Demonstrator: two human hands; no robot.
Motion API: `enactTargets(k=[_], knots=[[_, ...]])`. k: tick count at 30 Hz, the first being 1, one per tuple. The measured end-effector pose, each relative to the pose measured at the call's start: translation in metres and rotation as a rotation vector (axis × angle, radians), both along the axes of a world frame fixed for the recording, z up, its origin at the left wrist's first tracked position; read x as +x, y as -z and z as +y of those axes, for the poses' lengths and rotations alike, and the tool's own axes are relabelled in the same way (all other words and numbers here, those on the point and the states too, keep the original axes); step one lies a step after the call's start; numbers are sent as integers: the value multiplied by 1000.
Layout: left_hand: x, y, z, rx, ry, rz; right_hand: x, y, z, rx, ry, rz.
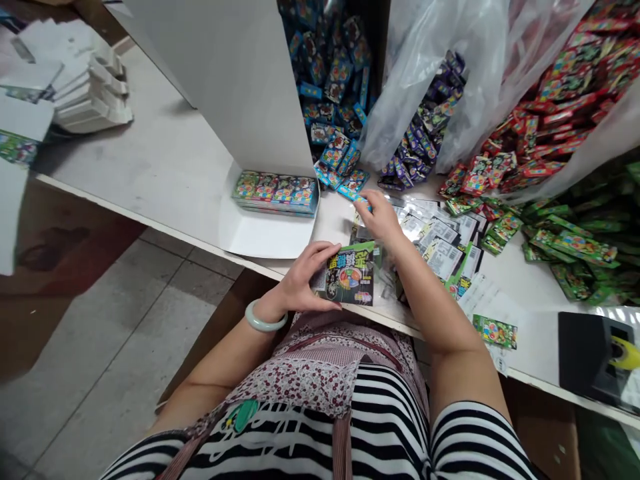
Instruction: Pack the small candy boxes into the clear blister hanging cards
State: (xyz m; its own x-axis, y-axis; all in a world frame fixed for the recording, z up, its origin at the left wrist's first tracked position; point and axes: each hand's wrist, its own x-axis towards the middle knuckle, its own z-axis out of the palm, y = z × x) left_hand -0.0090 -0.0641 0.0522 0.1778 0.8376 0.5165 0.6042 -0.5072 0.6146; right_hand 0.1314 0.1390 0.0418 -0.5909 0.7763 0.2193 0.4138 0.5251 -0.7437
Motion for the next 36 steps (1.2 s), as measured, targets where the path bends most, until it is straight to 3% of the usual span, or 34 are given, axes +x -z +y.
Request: enactTargets(k=[6,10,14,19,23,27,32,36], knots=[[-7,0,2,-27,-60,-19,102,-24,-5,-433,202,296],[-4,1,9,-43,-60,28,157,-33,-19,-481,207,340],[3,1,16,-65,-60,84,189,-32,-27,-487,193,243],[10,1,23,-66,-40,107,203,-15,-20,-315,125,-71],[10,7,27,-91,-44,139,206,-1,-19,-89,221,-276],[8,15,31,-102,-45,162,214,4,-33,111,295,-320],[13,17,38,-144,-34,180,205,16,-54,126,230,-402],[18,15,39,-168,-44,201,199,14,-58,191,263,-285]])
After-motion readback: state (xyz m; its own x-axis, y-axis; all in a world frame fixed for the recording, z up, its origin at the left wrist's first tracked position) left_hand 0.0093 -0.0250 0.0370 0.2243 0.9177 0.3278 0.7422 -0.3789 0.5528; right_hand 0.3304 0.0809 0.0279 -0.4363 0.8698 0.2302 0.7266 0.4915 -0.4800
